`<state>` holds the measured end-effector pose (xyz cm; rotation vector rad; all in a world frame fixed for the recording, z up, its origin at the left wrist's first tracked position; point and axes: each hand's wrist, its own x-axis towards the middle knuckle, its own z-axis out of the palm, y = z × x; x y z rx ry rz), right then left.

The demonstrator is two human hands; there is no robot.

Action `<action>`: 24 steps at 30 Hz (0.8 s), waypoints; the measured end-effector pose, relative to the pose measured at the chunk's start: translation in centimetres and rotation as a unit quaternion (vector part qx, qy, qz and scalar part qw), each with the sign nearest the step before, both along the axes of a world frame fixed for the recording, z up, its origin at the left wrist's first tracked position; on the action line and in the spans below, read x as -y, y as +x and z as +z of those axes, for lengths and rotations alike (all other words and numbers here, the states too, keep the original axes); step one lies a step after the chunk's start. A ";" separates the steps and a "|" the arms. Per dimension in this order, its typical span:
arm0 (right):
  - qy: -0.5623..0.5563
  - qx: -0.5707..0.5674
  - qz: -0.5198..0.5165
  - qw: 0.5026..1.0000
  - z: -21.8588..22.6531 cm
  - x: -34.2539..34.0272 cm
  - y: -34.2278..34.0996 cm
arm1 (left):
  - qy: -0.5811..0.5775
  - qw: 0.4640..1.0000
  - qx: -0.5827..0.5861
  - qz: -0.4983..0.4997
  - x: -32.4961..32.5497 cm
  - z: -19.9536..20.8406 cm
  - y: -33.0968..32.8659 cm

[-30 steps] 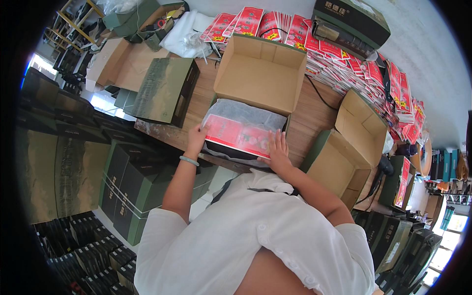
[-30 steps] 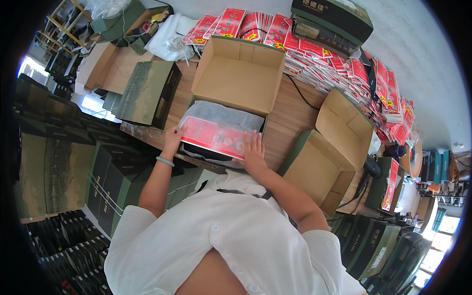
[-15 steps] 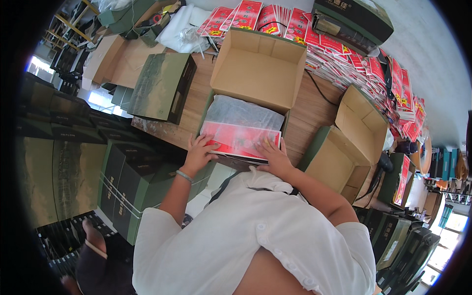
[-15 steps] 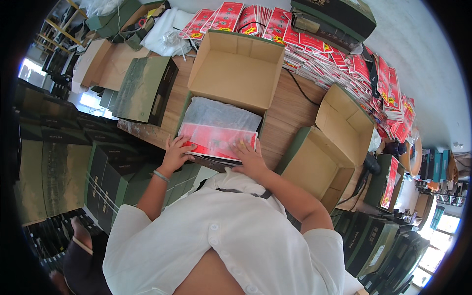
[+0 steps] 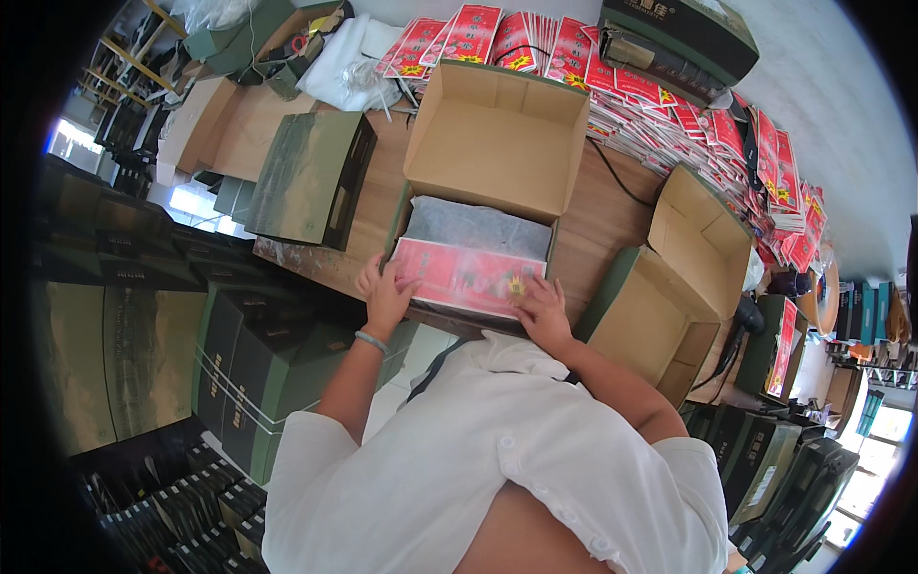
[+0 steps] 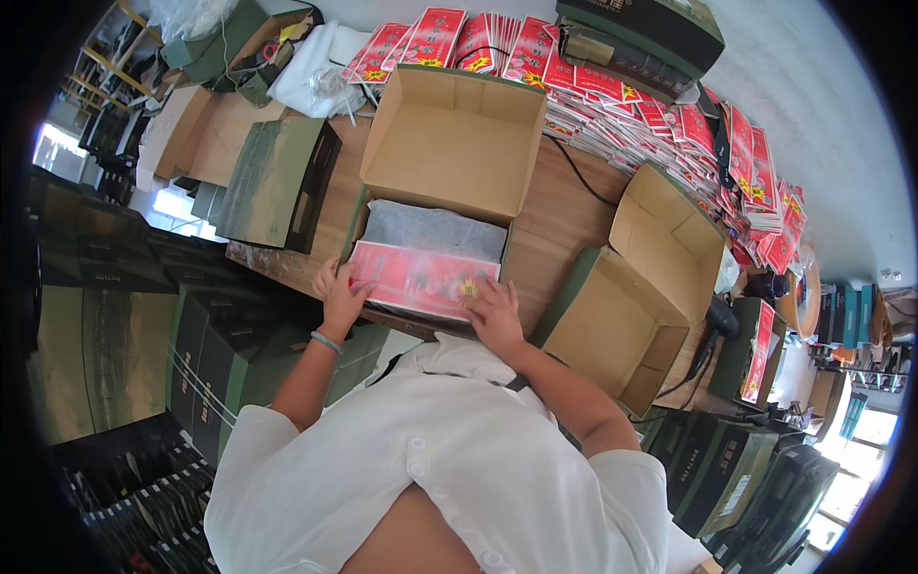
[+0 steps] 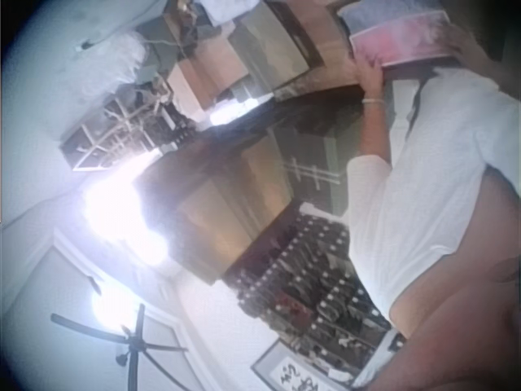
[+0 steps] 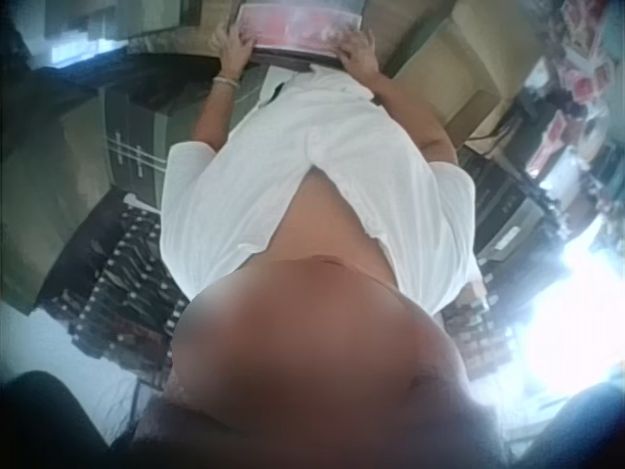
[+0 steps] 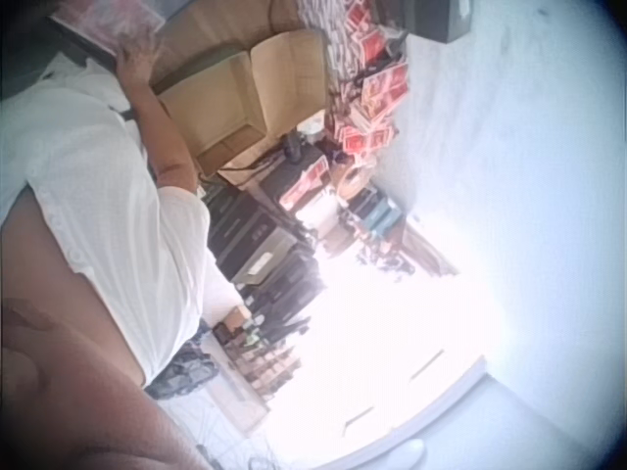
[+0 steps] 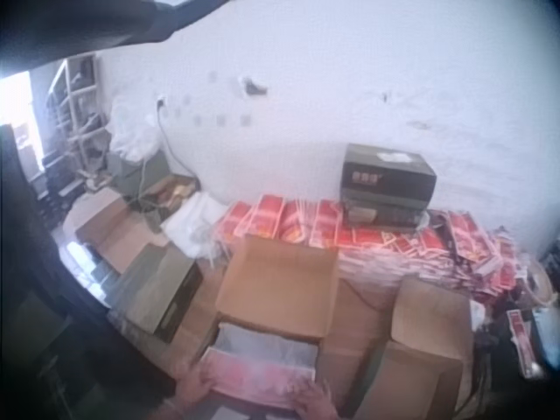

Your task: The person places red packets into green boxes, closes the boxes, and uses a heat gun to warm the labels before pressing them flat. The person then stacks the finished boxes on a nearby pile.

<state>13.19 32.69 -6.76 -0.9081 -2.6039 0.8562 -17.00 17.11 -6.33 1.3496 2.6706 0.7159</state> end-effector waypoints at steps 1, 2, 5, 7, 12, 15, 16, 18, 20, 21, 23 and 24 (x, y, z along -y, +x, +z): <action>0.011 -0.036 -0.039 0.999 -0.5 -0.4 0.2 | 0.021 0.999 -0.028 0.037 -0.1 -0.2 0.1; 0.021 -0.072 -0.078 0.994 -1.0 -0.9 0.3 | 0.041 0.995 -0.055 0.075 -0.1 -0.4 0.3; -0.016 -0.164 -0.226 0.960 -2.8 -5.1 -1.2 | 0.118 0.968 0.156 0.156 1.5 -3.9 -1.5; -0.071 -0.195 -0.291 0.934 -5.7 -11.0 -2.0 | 0.031 0.951 0.270 0.147 -0.2 -2.1 -2.3; -0.526 -0.228 -0.306 0.760 0.3 -20.5 -5.4 | 0.040 0.944 0.301 0.129 -0.2 -1.5 -1.7; -0.481 -0.110 -0.275 0.825 -0.8 -22.8 -5.7 | 0.025 0.953 0.269 0.138 -1.1 -2.6 -0.1; -0.448 -0.121 -0.273 0.843 -1.1 -23.2 -5.7 | 0.042 0.945 0.292 0.142 -1.7 -2.9 0.2; -0.385 -0.140 -0.271 0.871 -1.6 -23.8 -5.1 | 0.074 0.914 0.374 0.141 -2.6 -4.4 -0.1; -0.295 -0.199 -0.184 0.916 -1.4 -23.2 -4.2 | 0.109 0.856 0.485 0.144 -2.4 -6.6 -1.6; -0.246 -0.226 -0.145 0.931 -1.5 -22.8 -3.1 | 0.136 0.805 0.553 0.165 -2.8 -6.0 -1.1; -0.108 -0.141 -0.119 0.977 -1.5 -22.1 -0.9 | 0.191 0.688 0.670 0.203 -3.7 -1.6 0.1; -0.038 -0.098 -0.102 0.989 -1.4 -21.6 0.1 | 0.114 0.711 0.668 0.190 -2.8 -0.6 -0.5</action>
